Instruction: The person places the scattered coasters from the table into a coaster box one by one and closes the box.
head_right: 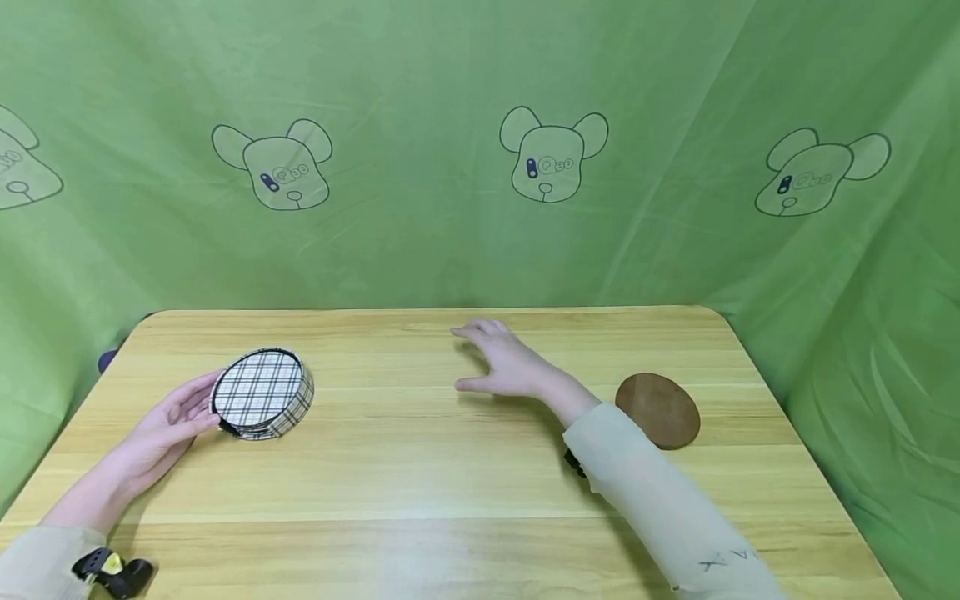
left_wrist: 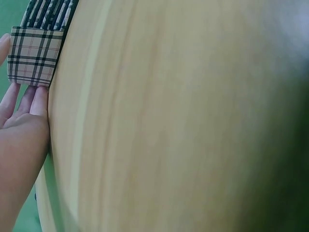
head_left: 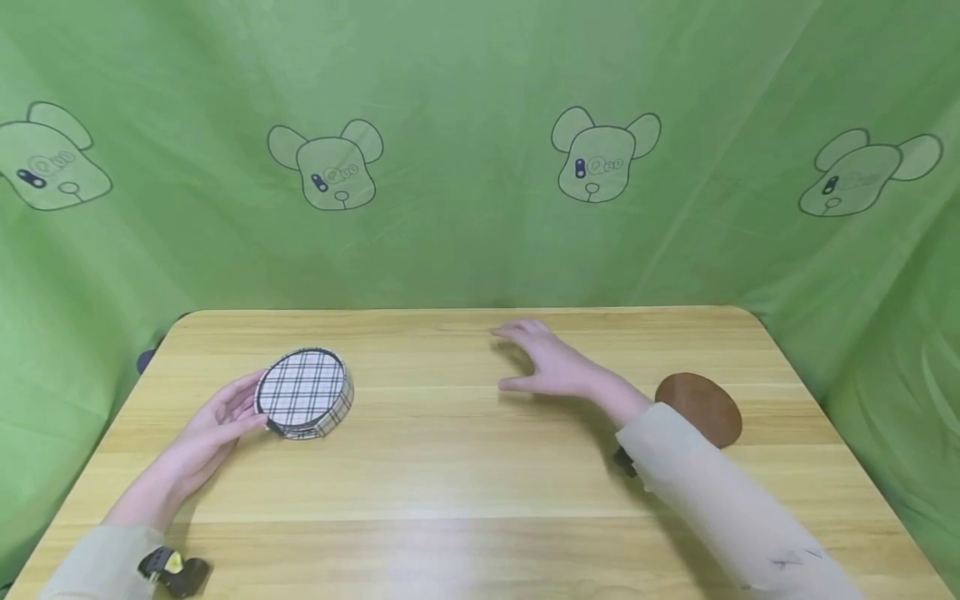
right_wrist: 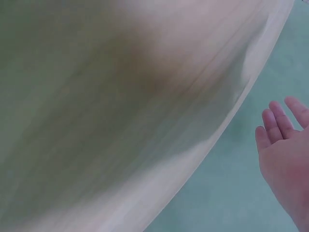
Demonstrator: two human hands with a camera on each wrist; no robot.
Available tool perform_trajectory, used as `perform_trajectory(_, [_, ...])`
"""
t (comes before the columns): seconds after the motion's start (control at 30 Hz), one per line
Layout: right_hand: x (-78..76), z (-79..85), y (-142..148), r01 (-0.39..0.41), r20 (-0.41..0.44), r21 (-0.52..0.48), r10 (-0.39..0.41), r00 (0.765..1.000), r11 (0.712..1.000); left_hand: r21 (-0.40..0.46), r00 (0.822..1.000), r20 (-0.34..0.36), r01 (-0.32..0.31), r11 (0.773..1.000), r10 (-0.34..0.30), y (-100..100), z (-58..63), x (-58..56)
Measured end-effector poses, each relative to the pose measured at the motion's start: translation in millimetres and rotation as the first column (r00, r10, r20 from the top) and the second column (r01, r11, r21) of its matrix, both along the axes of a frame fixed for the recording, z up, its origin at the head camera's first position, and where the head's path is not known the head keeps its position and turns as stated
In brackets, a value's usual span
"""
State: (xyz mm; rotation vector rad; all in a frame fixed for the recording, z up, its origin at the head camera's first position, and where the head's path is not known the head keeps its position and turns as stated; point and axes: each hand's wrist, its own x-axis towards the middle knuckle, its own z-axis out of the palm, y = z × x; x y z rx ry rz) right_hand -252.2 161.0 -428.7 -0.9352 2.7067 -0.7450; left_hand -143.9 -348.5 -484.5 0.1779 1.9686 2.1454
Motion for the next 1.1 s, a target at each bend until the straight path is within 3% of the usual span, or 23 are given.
perform_trajectory(0.6, [14.6, -1.9, 62.4, 0.101, -0.005, -0.028, -0.101, 0.995, 0.994, -0.011, 1.0, -0.006, -0.003, 1.0, 0.002, -0.6, -1.2, 0.9])
perform_trajectory(1.1, [27.6, 8.1, 114.5, 0.166, -0.036, -0.039, -0.167, 0.985, 0.985, -0.015, 1.0, -0.006, 0.001, 1.0, -0.001, 0.3, 0.6, 0.0])
